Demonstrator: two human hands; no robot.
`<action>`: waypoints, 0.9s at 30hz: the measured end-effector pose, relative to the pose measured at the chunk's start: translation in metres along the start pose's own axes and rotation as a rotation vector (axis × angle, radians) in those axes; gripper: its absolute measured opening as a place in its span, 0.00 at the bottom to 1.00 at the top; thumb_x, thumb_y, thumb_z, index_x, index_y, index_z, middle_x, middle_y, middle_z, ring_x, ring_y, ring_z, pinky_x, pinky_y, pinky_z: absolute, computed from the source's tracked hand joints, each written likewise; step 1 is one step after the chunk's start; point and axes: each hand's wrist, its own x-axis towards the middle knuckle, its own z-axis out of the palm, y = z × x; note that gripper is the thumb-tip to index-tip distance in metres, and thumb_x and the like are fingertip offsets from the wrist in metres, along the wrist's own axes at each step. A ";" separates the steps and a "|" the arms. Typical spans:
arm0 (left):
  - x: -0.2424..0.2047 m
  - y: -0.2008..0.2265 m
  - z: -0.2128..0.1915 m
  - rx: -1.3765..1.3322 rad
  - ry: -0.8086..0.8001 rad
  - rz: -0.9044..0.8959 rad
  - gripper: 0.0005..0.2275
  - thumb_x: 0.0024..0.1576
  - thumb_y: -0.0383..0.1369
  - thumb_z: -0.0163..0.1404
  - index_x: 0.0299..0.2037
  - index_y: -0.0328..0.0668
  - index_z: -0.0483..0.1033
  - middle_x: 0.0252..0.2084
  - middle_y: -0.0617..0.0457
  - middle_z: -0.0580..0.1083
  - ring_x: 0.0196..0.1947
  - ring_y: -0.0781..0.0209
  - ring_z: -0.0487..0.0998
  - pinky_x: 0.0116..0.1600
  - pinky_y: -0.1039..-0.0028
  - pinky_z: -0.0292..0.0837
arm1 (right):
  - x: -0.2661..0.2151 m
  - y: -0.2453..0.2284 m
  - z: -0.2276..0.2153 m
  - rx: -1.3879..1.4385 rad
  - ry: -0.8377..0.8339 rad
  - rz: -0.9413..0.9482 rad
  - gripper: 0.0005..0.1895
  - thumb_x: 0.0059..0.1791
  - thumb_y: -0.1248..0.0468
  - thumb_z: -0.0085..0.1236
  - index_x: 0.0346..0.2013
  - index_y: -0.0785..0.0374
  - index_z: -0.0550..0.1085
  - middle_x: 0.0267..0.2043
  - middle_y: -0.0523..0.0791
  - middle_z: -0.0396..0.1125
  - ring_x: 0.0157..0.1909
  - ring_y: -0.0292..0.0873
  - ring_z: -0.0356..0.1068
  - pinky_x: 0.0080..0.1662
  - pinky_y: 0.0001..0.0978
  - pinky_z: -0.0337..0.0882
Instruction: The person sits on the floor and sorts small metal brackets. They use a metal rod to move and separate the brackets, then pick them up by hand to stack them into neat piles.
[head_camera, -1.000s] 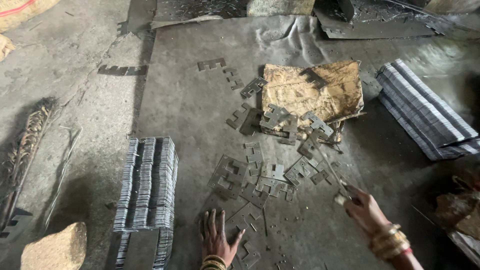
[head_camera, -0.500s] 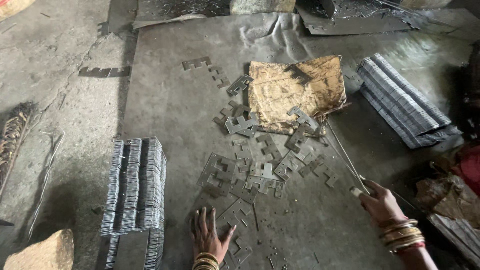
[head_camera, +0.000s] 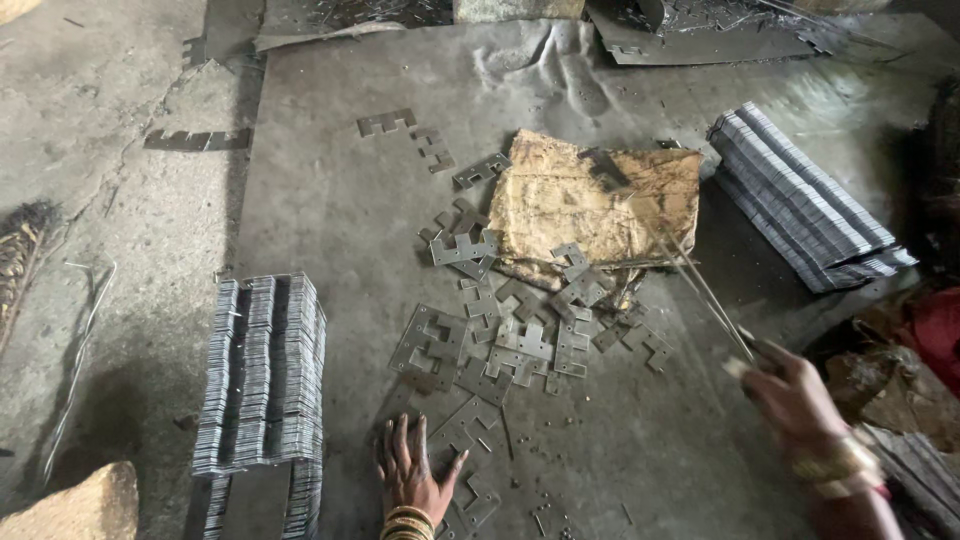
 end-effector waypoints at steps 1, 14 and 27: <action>0.000 -0.001 0.001 -0.021 0.039 0.023 0.42 0.47 0.62 0.51 0.69 0.49 0.57 0.71 0.43 0.55 0.71 0.39 0.51 0.70 0.44 0.45 | 0.021 0.001 0.014 0.113 0.022 0.024 0.35 0.48 0.62 0.62 0.71 0.61 0.67 0.34 0.51 0.73 0.27 0.42 0.64 0.27 0.36 0.64; 0.003 -0.001 -0.001 -0.044 -0.010 -0.005 0.42 0.47 0.62 0.54 0.67 0.44 0.59 0.69 0.39 0.55 0.70 0.37 0.52 0.71 0.44 0.44 | 0.097 -0.018 0.052 0.383 -0.270 -0.108 0.34 0.45 0.60 0.60 0.67 0.55 0.67 0.28 0.44 0.72 0.17 0.36 0.59 0.18 0.31 0.58; 0.000 0.003 -0.004 -0.017 -0.001 -0.035 0.42 0.48 0.62 0.53 0.69 0.50 0.56 0.72 0.41 0.53 0.72 0.38 0.48 0.70 0.45 0.44 | 0.138 -0.090 0.168 -0.072 -0.021 -0.455 0.33 0.48 0.56 0.65 0.66 0.62 0.68 0.39 0.56 0.78 0.37 0.45 0.75 0.40 0.39 0.74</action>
